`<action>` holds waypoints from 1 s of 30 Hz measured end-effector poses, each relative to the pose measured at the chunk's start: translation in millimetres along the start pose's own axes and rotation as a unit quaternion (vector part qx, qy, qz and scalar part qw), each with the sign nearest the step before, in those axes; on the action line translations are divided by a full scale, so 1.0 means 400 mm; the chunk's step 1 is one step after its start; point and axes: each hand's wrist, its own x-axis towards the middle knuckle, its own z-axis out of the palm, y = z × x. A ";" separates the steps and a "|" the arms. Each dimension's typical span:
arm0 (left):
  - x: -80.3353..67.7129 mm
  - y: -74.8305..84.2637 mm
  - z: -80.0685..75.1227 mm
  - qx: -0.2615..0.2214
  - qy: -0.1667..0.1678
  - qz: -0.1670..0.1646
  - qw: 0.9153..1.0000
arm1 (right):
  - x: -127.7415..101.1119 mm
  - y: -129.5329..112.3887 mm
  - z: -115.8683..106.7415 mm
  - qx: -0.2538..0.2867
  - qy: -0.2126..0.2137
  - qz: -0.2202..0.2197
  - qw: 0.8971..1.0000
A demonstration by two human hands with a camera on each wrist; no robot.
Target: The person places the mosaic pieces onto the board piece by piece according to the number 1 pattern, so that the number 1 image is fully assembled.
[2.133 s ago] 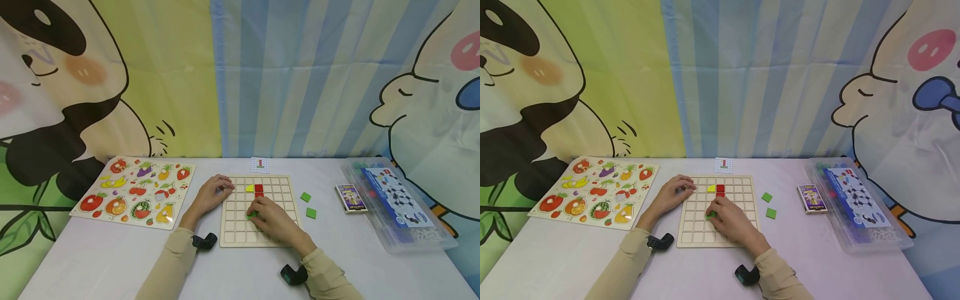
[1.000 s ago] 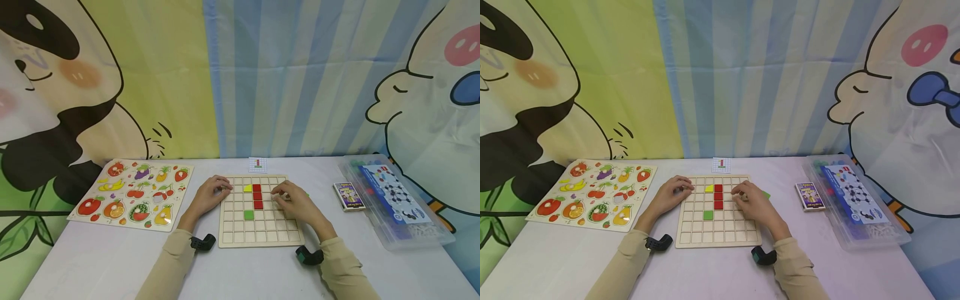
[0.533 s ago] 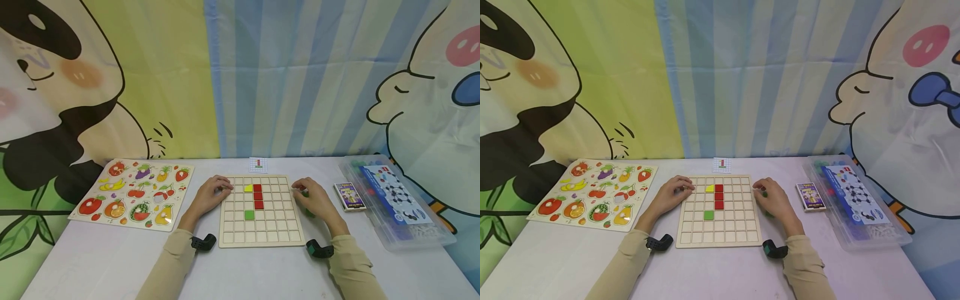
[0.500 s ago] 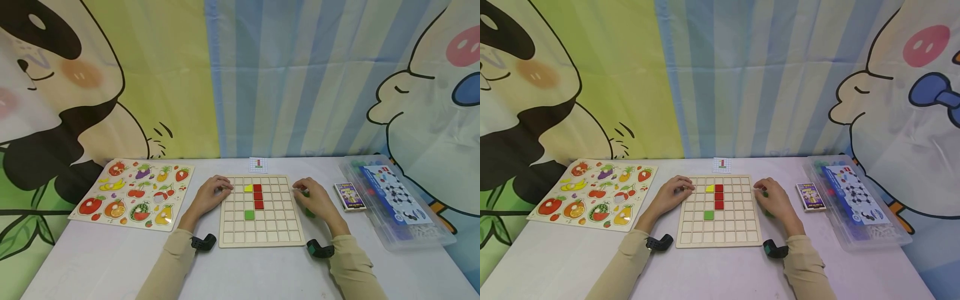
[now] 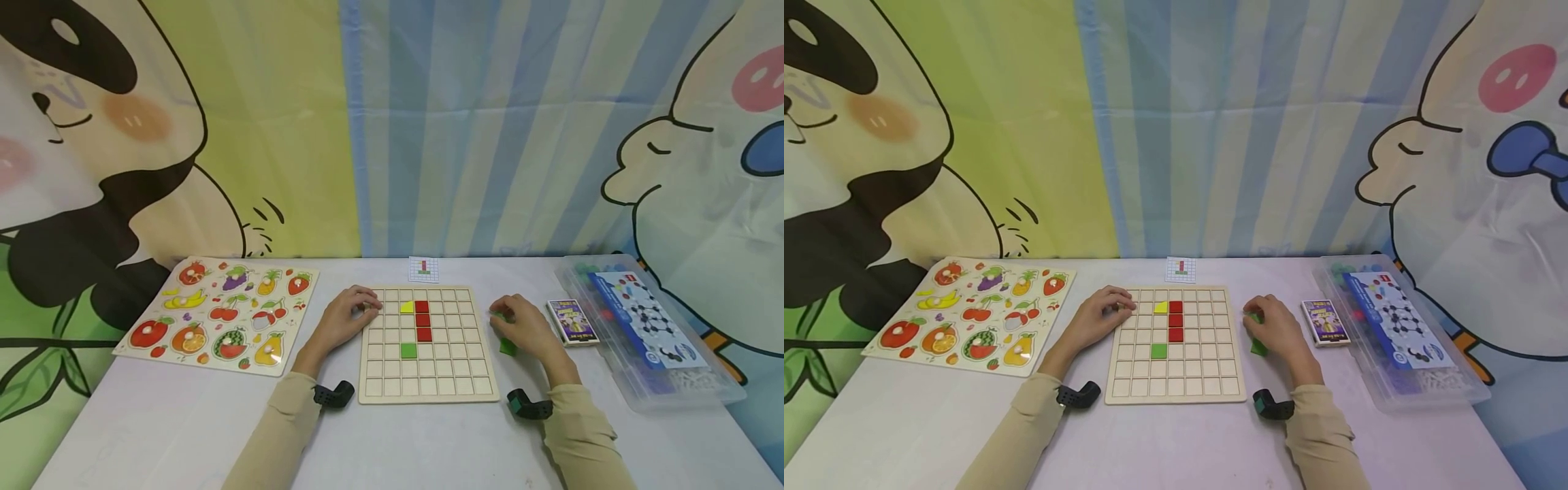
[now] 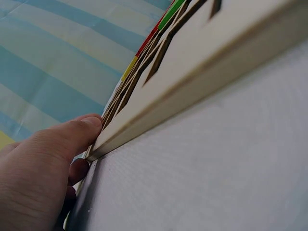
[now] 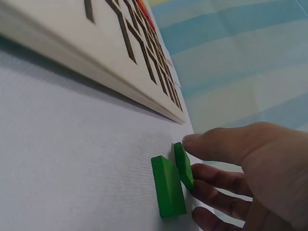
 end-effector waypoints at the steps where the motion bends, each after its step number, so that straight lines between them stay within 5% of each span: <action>1: 0.001 0.000 0.000 0.000 0.001 0.002 1.000 | -0.001 0.000 -0.002 0.001 -0.003 0.000 1.000; 16: 0.003 0.005 -0.005 -0.009 -0.011 -0.009 1.000 | -0.004 -0.002 -0.001 -0.003 0.002 -0.001 1.000; 30: 0.003 0.000 -0.002 -0.008 -0.011 -0.008 1.000 | 0.000 -0.052 0.031 0.028 0.004 -0.047 0.998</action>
